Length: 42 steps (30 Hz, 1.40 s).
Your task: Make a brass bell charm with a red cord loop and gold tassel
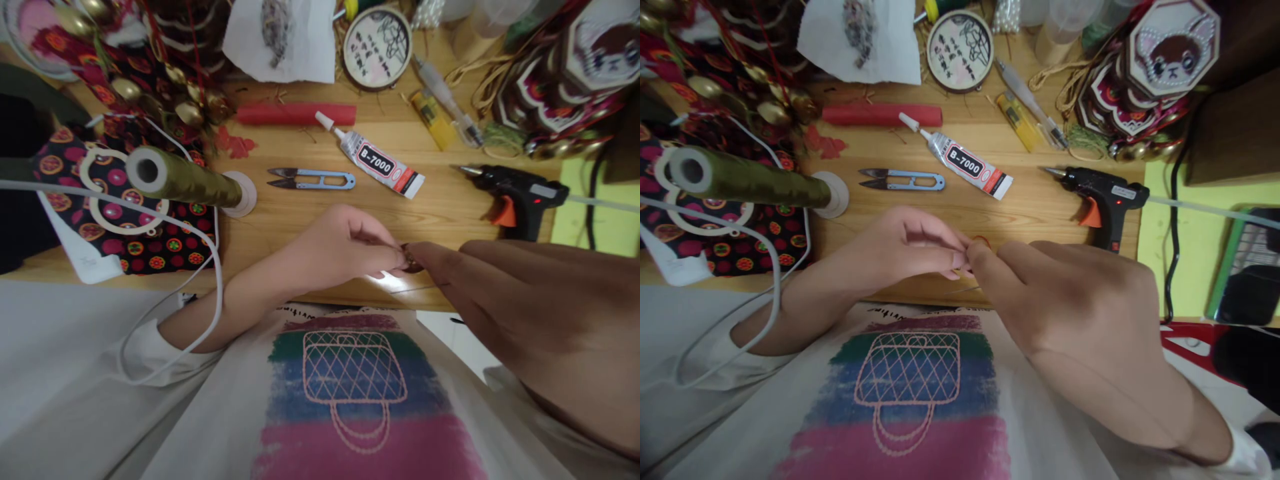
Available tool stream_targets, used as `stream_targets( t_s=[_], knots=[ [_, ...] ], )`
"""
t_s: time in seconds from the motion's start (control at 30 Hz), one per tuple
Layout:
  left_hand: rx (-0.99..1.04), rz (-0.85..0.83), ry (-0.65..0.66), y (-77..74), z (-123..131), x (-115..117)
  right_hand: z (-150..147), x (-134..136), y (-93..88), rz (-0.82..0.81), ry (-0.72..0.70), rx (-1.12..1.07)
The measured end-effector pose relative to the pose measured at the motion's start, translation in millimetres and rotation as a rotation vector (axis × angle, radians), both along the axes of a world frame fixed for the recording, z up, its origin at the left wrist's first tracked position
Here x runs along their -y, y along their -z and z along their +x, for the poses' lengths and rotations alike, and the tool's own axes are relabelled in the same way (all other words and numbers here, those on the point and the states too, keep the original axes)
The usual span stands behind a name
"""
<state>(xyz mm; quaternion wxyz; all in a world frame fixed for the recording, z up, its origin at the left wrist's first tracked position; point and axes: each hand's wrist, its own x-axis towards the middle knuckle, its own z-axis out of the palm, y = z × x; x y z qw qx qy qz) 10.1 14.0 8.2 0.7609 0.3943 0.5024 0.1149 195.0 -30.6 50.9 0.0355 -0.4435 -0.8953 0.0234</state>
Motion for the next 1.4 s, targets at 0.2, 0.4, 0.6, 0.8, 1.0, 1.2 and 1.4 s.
stream_targets(
  t_s=[0.2, 0.4, 0.6, 0.8, 1.0, 1.2, 1.4],
  knots=[
    [0.039, -0.072, -0.005, -3.8, 1.0, -2.0, 4.4, -9.0, 1.5, -0.009, -0.079, -0.073],
    [0.113, -0.156, -0.027, -3.6, 0.0, -3.0, 5.3, -14.5, 0.8, -0.048, -0.084, -0.118],
    [0.149, -0.188, -0.029, -2.7, -1.8, -3.8, 9.7, -16.7, 5.6, -0.082, -0.113, -0.195],
    [0.174, -0.204, -0.048, -3.3, -1.7, -4.0, 8.9, -20.4, 4.9, -0.081, -0.142, -0.169],
    [0.189, -0.210, -0.028, -2.4, -2.8, -4.0, 9.1, -20.2, 4.9, -0.096, -0.160, -0.191],
    [0.181, -0.169, -0.003, -1.3, -3.5, -3.6, 8.2, -19.9, 6.1, -0.106, -0.154, -0.198],
    [0.171, -0.122, 0.040, -1.5, -3.1, -3.1, 7.7, -21.2, 6.3, -0.104, -0.169, -0.241]
  ],
)
